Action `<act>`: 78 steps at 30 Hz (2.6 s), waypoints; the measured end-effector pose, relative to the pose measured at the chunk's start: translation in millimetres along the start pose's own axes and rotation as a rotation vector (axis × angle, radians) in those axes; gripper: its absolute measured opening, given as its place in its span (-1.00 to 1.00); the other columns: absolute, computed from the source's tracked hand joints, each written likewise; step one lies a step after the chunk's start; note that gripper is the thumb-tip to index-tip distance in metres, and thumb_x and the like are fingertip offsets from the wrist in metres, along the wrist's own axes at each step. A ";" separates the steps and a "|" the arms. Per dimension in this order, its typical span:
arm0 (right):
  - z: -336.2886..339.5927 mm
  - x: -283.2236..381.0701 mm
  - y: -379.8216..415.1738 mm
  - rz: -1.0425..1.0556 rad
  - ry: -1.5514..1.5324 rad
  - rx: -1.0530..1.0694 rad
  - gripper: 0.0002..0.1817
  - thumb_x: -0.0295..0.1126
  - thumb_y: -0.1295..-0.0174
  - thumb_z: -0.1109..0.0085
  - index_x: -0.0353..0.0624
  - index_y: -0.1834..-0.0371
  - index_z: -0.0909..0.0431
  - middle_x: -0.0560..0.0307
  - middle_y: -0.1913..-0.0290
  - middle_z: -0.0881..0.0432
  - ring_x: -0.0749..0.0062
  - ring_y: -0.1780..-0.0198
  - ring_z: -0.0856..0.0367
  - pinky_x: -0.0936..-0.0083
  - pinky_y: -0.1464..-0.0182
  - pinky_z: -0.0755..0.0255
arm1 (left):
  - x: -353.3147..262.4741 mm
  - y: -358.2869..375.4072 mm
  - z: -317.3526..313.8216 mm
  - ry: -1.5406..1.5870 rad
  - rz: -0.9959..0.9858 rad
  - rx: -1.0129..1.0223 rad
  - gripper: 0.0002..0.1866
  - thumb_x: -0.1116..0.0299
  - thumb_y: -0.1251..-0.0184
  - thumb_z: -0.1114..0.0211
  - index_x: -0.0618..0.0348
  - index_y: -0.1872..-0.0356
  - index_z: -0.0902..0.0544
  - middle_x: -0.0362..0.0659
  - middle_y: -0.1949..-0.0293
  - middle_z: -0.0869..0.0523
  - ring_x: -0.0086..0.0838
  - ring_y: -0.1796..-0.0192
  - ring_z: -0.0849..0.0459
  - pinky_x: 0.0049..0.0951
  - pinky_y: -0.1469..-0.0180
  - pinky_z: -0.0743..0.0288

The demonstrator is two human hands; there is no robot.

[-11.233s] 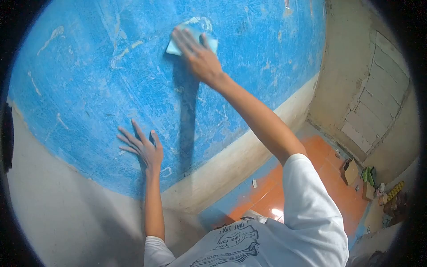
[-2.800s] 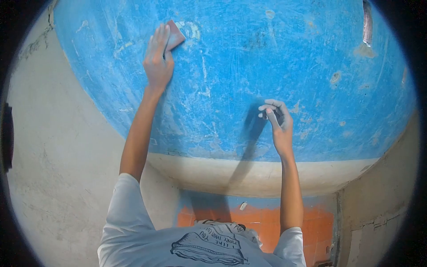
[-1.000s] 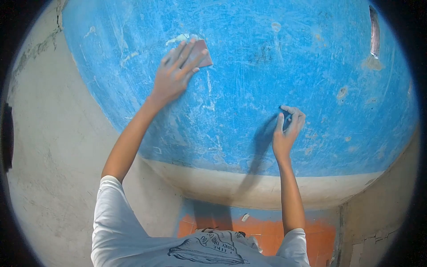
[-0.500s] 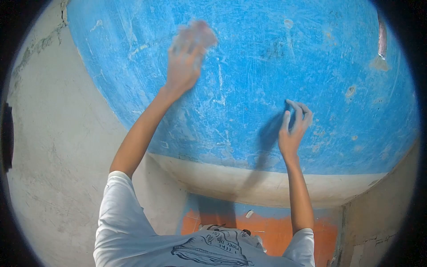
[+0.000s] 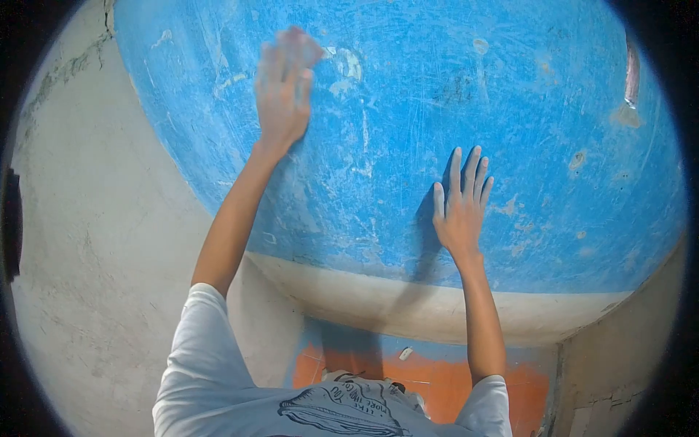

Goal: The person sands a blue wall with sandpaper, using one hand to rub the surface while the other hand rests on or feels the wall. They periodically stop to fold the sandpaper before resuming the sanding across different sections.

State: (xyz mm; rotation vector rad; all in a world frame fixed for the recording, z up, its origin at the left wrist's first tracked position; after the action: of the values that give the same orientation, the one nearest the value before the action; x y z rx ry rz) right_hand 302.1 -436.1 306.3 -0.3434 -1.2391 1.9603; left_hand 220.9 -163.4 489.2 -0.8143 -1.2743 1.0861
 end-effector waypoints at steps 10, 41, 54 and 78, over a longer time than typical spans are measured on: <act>-0.2 1.5 3.5 -0.028 -0.005 -0.002 -0.27 -0.14 -0.61 0.09 -0.04 -0.76 0.06 -0.20 -0.76 0.23 -0.27 -0.74 0.31 -0.34 -0.64 0.32 | 9.3 -14.1 9.6 0.063 0.069 -0.135 -0.47 -0.01 -0.60 -0.07 -0.18 -0.50 -0.47 -0.09 -0.59 -0.36 -0.17 -0.67 -0.20 0.16 -0.67 0.08; -3.4 -2.8 6.7 -0.017 0.024 0.006 -0.31 -0.07 -0.67 0.26 -0.04 -0.76 0.08 -0.20 -0.76 0.20 -0.23 -0.74 0.25 -0.25 -0.66 0.29 | -19.9 10.4 -5.8 0.034 -0.089 0.043 -0.40 -0.02 -0.63 -0.07 -0.23 -0.61 -0.32 -0.15 -0.68 -0.19 -0.18 -0.69 -0.14 0.15 -0.67 0.09; -1.7 -7.3 8.6 -0.039 0.026 0.016 -0.34 -0.08 -0.66 0.27 0.01 -0.76 0.02 -0.11 -0.76 0.14 -0.13 -0.75 0.18 -0.20 -0.67 0.24 | -28.0 10.2 -2.9 0.117 -0.282 0.218 -0.36 0.03 -0.62 -0.08 -0.09 -0.64 -0.29 0.03 -0.65 -0.23 0.01 -0.64 -0.21 0.26 -0.62 0.03; -5.2 -18.7 13.4 0.010 0.101 -0.001 -0.35 -0.11 -0.65 0.24 0.05 -0.75 -0.01 -0.03 -0.76 0.07 -0.04 -0.74 0.08 -0.12 -0.67 0.15 | 6.6 -1.2 0.3 0.086 -0.159 0.079 -0.45 0.04 -0.66 -0.04 -0.07 -0.56 -0.39 0.00 -0.62 -0.27 -0.01 -0.65 -0.17 0.14 -0.65 0.04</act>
State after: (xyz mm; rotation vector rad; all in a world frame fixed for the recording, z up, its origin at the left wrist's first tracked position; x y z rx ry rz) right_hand 311.3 -449.5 289.1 -0.4434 -1.1757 1.9267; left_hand 220.6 -157.6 492.5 -0.6813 -1.1959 0.9575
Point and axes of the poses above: each hand's wrist, its own y-axis away from the middle knuckle, its own z-axis out of the back of the hand, x = y × z, the point moved 5 cm from there along -y, towards the middle knuckle
